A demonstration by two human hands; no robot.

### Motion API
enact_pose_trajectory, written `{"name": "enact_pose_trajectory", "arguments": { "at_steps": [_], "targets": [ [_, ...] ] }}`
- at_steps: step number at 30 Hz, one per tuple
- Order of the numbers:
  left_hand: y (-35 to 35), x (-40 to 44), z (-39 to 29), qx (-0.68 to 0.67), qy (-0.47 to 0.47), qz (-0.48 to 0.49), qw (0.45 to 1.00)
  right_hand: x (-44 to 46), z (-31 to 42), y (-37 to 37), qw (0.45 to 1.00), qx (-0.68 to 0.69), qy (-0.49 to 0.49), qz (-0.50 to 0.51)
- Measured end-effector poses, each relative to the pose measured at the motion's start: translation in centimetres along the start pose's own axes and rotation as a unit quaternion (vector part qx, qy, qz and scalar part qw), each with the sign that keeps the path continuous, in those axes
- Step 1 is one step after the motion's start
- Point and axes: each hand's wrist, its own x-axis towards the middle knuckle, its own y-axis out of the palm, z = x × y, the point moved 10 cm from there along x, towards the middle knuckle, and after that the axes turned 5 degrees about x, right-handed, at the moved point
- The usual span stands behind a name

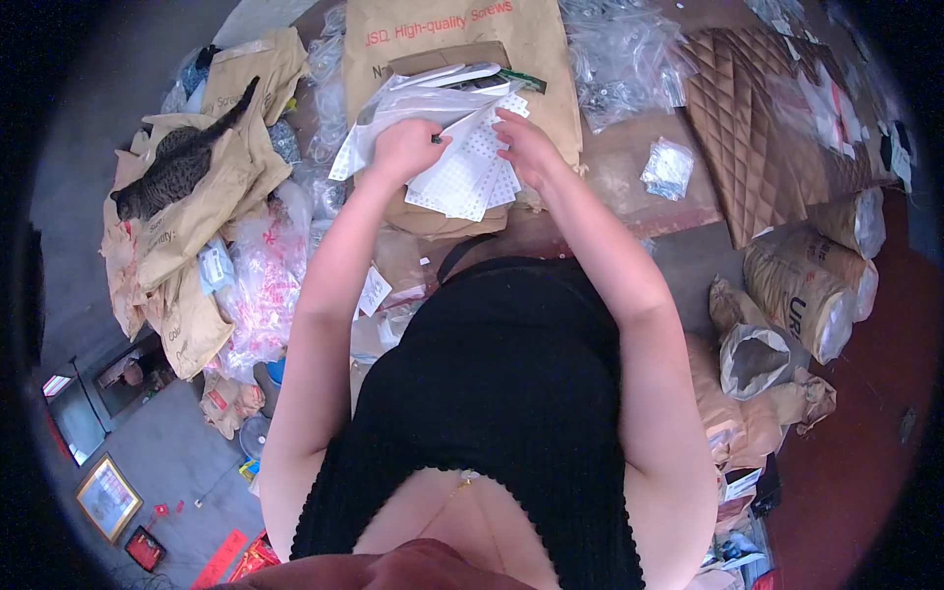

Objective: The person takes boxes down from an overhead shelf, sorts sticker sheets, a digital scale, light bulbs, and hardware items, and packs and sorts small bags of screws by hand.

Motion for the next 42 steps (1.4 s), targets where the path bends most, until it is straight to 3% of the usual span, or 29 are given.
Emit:
{"name": "enact_pose_trajectory", "arguments": {
  "at_steps": [4, 13, 16, 42],
  "targets": [
    [0.3, 0.2, 0.1, -0.006, -0.009, 0.016, 1.0, -0.1, -2.0, -1.8, 0.996, 0.062, 0.021, -0.065],
    [0.5, 0.1, 0.4, -0.009, -0.029, 0.034, 0.999, -0.3, -3.4, -2.7, 0.993, 0.088, 0.029, -0.077],
    [0.5, 0.1, 0.4, -0.013, -0.031, 0.039, 0.999, 0.0, -3.4, -2.1, 0.997, 0.07, 0.027, -0.018],
    [0.4, 0.0, 0.3, -0.019, -0.039, 0.055, 0.998, -0.3, -3.3, -2.1, 0.995, 0.089, 0.034, -0.02]
  ]
}}
